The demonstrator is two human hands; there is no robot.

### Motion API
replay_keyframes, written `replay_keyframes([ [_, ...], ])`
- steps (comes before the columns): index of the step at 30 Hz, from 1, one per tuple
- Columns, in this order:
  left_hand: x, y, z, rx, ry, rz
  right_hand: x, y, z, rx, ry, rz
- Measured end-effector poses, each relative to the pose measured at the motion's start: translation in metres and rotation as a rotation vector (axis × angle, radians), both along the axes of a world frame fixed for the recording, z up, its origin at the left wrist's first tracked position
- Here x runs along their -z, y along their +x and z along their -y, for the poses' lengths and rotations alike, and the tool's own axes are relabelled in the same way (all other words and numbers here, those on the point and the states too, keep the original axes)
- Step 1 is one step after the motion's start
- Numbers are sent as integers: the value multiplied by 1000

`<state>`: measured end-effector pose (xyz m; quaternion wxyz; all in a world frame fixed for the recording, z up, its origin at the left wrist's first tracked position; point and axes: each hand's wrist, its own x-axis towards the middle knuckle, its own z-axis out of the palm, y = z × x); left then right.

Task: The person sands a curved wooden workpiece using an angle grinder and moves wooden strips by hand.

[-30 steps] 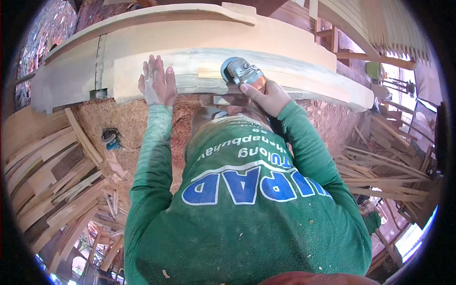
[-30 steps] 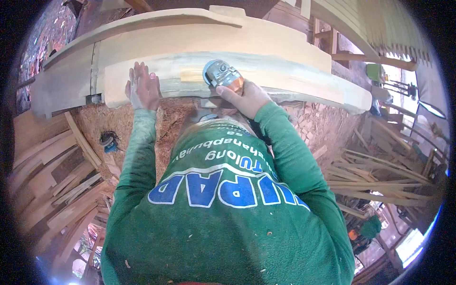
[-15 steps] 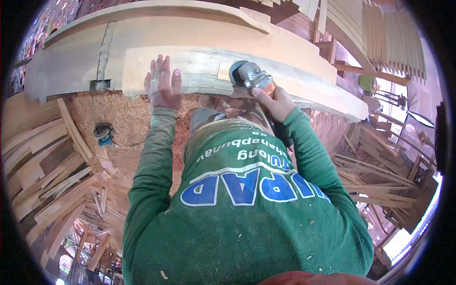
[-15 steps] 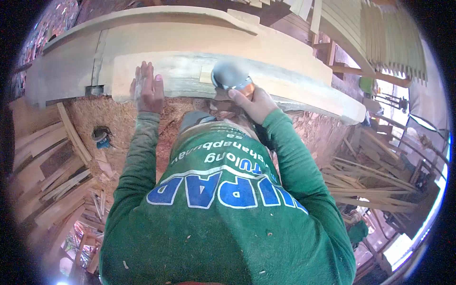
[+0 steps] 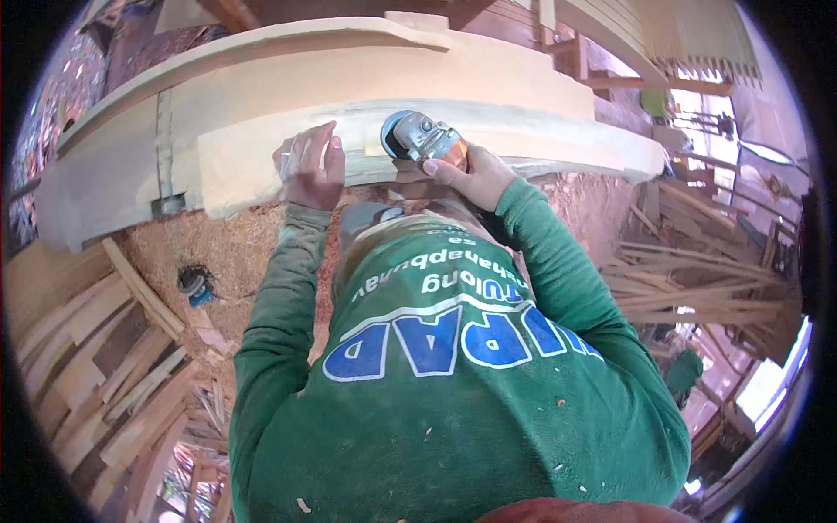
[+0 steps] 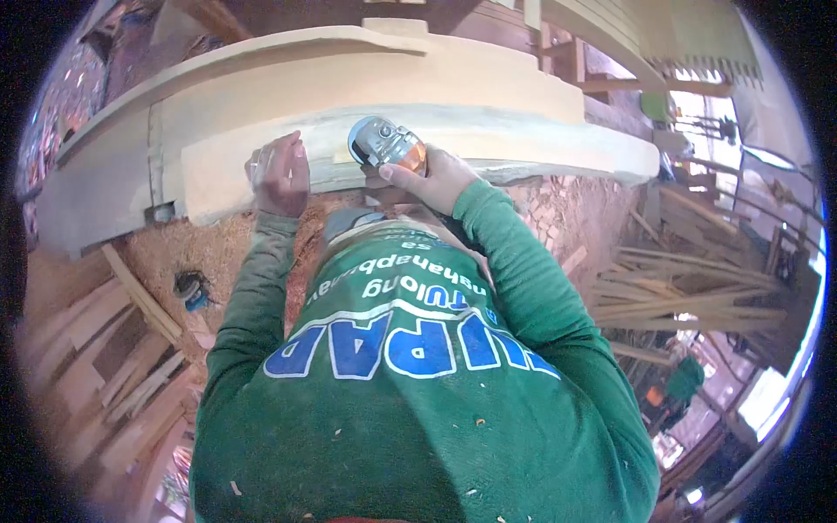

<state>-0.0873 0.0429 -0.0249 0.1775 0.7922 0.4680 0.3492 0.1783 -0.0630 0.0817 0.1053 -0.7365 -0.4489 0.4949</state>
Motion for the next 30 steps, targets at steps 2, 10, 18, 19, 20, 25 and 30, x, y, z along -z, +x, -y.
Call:
replay_keyframes([
  [2, 5, 17, 4, 68, -15, -25, 6, 17, 22, 102, 21, 13],
  [10, 1, 99, 14, 410, 16, -82, 5, 77, 94, 489, 68, -77],
  [18, 7, 171, 25, 555, -55, -159, 12, 140, 138, 631, -79, -20],
  [19, 8, 179, 27, 563, -50, -162, 19, 147, 145, 637, -53, -10],
  [20, 8, 187, 29, 563, -48, -174, 24, 154, 151, 643, -27, 1],
  [25, 9, 238, 47, 569, -26, -224, -13, 195, 166, 669, -15, -10],
  [30, 4, 284, 59, 596, -82, -283, -4, 253, 208, 777, 29, -42],
])
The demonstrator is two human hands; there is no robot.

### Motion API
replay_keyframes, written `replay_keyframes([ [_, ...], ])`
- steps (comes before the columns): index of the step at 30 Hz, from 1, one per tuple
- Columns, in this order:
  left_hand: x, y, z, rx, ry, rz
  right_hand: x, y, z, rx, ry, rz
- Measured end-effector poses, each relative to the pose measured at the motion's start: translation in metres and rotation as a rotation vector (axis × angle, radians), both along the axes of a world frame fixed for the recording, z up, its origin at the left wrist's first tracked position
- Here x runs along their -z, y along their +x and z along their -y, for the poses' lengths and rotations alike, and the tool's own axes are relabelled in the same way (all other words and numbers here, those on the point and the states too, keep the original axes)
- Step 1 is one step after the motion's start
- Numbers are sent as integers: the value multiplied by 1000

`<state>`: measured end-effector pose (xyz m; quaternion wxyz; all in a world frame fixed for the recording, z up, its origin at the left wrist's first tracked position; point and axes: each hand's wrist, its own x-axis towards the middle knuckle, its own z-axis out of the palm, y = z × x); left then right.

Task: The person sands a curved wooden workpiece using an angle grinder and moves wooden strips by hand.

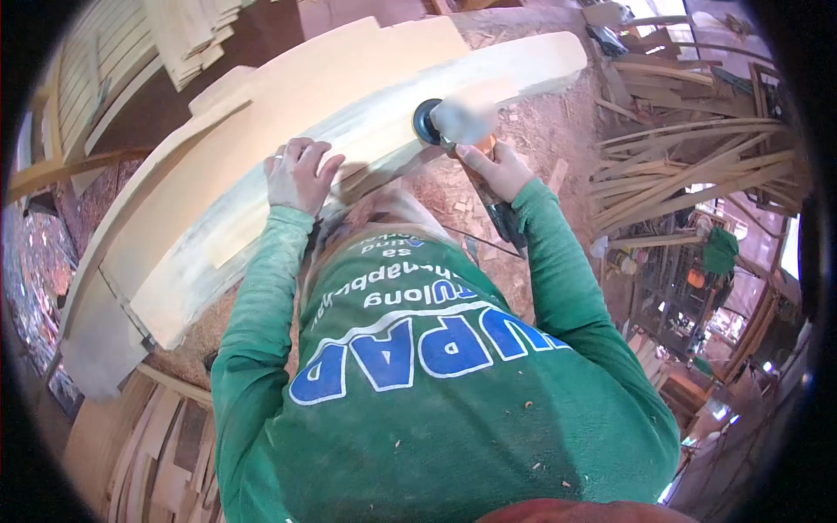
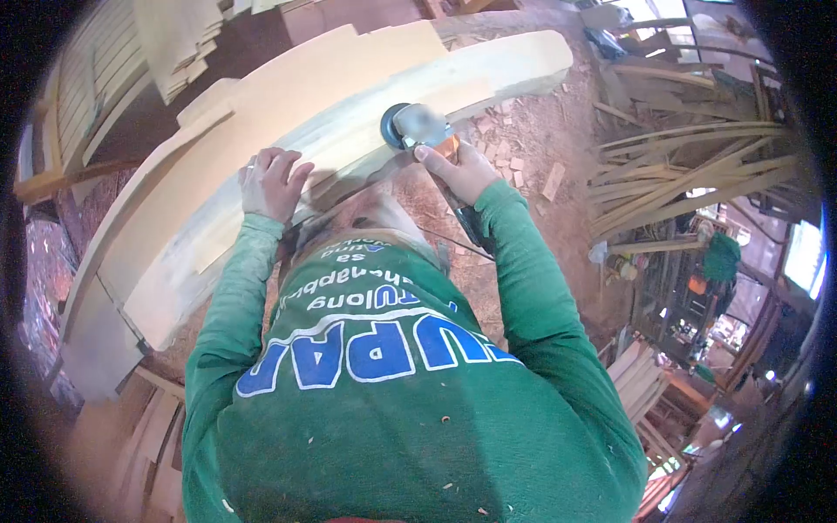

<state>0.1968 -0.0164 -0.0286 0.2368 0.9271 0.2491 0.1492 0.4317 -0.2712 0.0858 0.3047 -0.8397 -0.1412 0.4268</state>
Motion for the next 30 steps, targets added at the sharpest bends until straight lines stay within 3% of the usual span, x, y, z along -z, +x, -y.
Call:
replay_keyframes([
  [2, 0, 15, 3, -7, -16, -26, -17, 21, 3, 16, -61, -7],
  [5, -5, 36, 9, -42, -33, -36, 8, 59, 32, 64, 38, 18],
  [8, -9, 44, 12, -60, -40, -40, 30, 103, 60, 65, -37, 59],
  [9, -6, 42, 11, -61, -28, -26, 5, 100, 49, 99, -45, 9],
  [11, -4, 42, 11, -72, -13, -18, 23, 125, 65, 133, -13, 29],
  [13, -6, 44, 12, -85, -19, -34, 5, 125, 55, 211, 91, 84],
  [19, -3, 44, 14, -90, 1, 5, 23, 191, 66, 85, 7, -113],
  [21, -5, 43, 13, -76, 2, 30, 20, 182, 51, -33, -61, -73],
  [24, 3, 36, 12, -70, 9, 70, 3, 116, 11, -29, 81, -116],
  [25, 2, 30, 13, -64, 14, 93, 13, 111, 5, -173, 55, -78],
  [30, 5, -39, 3, -154, 83, 138, 4, 32, -30, -189, 61, -154],
])
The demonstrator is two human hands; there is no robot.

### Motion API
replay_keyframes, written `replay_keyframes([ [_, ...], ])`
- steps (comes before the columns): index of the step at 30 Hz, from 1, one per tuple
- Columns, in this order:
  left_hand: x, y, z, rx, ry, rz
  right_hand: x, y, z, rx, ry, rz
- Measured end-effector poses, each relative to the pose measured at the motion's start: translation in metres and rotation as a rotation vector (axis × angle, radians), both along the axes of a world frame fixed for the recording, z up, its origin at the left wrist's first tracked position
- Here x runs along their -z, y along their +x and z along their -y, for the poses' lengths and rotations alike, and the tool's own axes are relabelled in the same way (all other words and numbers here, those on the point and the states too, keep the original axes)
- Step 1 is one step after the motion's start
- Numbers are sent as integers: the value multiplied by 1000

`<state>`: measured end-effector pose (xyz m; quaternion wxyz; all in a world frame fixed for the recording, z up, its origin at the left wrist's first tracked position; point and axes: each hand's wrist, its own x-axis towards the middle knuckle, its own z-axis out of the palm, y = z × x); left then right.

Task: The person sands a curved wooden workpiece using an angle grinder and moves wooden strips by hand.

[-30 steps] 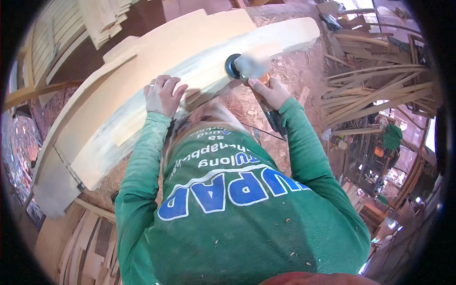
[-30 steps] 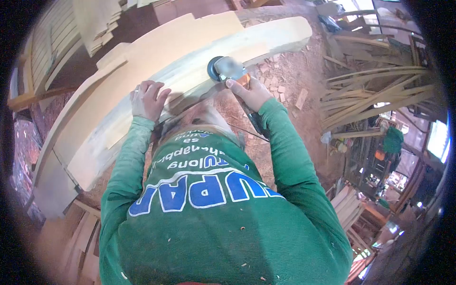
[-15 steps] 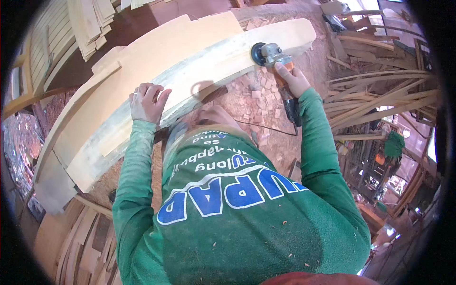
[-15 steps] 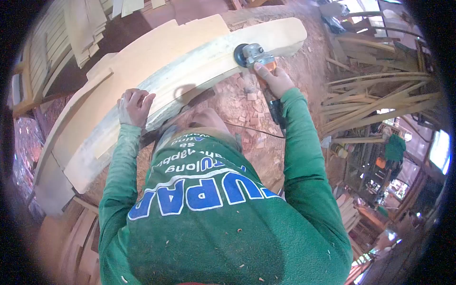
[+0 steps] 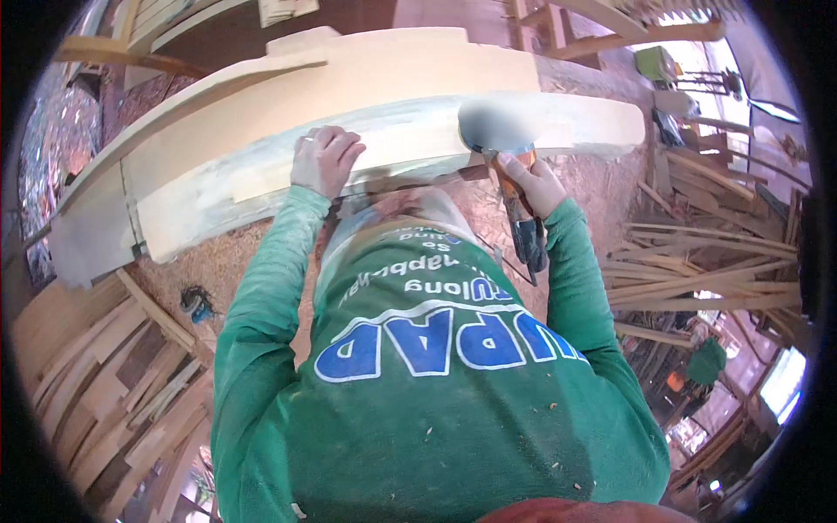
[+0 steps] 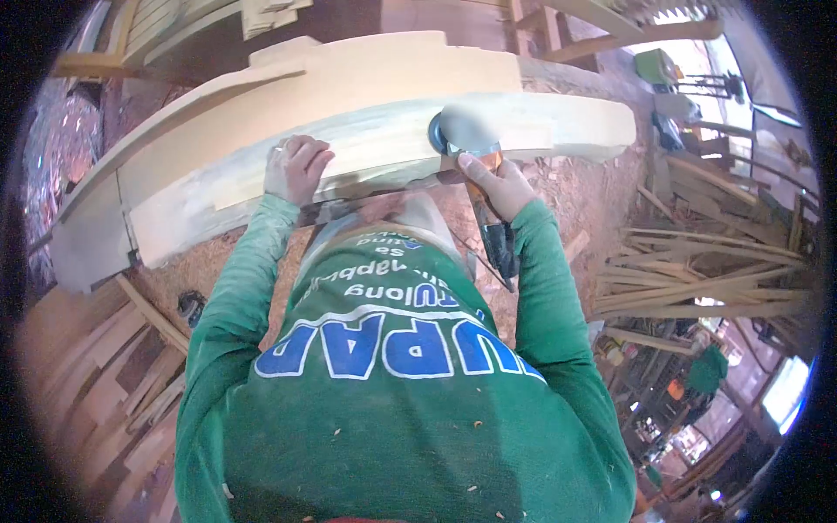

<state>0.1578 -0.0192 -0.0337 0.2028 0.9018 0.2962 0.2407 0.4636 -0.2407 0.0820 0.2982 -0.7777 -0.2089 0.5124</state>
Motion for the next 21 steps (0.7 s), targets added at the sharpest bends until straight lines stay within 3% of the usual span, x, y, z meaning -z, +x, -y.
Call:
replay_keyframes([
  [4, 11, -95, -32, -218, -99, -90, 9, -50, -27, -72, 62, -50],
  [8, 8, -183, -65, -476, 70, -226, 17, -112, -65, -179, 145, -41],
  [11, 36, -254, -92, -535, 123, -201, 32, -155, -89, -302, 142, 77],
  [14, 5, -268, -88, -669, 70, -172, 28, -192, -116, -414, 129, 9],
  [21, 8, -297, -91, -605, 35, -28, 6, -262, -178, -632, 60, 104],
])
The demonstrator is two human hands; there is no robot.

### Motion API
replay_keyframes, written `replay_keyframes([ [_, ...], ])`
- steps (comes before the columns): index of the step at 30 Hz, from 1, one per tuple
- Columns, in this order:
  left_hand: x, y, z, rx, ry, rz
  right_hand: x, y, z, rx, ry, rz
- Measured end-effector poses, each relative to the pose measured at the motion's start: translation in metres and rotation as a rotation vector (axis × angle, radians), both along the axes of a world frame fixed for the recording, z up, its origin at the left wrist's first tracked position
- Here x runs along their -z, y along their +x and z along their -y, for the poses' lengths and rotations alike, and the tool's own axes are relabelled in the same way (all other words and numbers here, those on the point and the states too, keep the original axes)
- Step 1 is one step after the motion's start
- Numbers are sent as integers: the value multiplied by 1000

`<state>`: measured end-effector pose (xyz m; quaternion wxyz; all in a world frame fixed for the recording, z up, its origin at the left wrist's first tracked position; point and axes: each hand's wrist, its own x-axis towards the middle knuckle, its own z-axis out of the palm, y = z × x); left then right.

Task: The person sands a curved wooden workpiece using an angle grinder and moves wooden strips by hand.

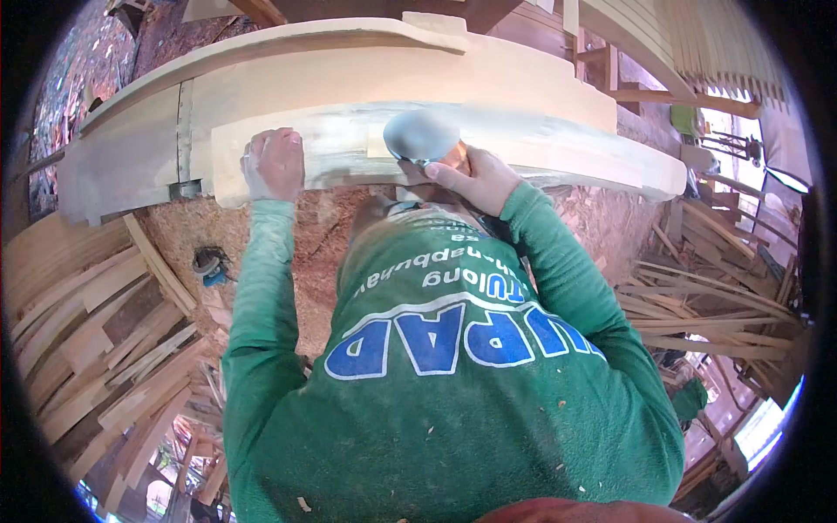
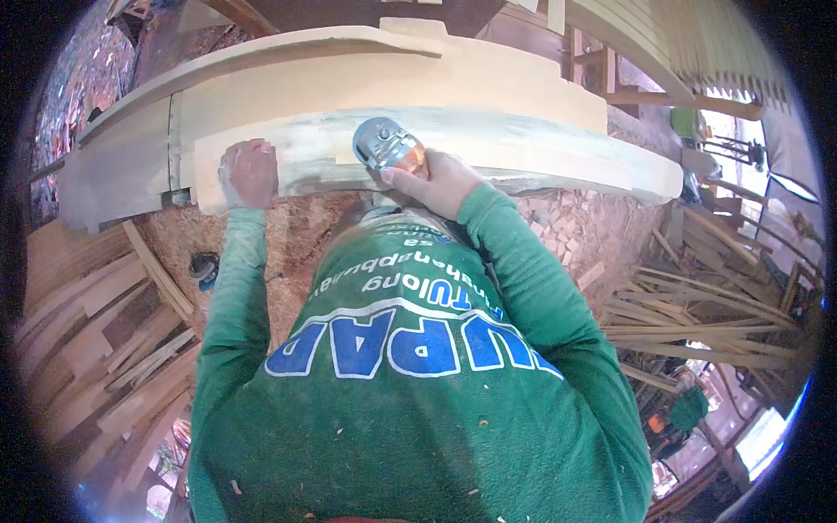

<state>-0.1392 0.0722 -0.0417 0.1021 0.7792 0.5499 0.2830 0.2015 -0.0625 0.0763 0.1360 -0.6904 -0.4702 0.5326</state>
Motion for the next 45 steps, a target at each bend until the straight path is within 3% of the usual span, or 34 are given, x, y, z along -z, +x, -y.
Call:
replay_keyframes([
  [7, -4, 13, -17, 168, 81, 83, 1, -46, -33, -114, -46, 102],
  [24, -21, 195, 37, 728, -159, -20, -16, 107, 117, 662, -46, 57],
  [30, -23, 261, 57, 732, -245, -25, 7, 187, 167, 770, -20, 20],
  [33, -20, 295, 69, 744, -162, 19, 22, 234, 192, 813, -33, 101],
  [34, -22, 305, 72, 740, -162, 4, 21, 249, 199, 805, 27, 20],
  [37, -26, 330, 80, 715, -189, -55, 21, 293, 220, 858, -68, 84],
  [42, -28, 352, 83, 678, -218, -73, 26, 348, 252, 1031, 104, 20],
  [45, -28, 353, 83, 654, -248, -117, 19, 381, 269, 1022, -63, 95],
])
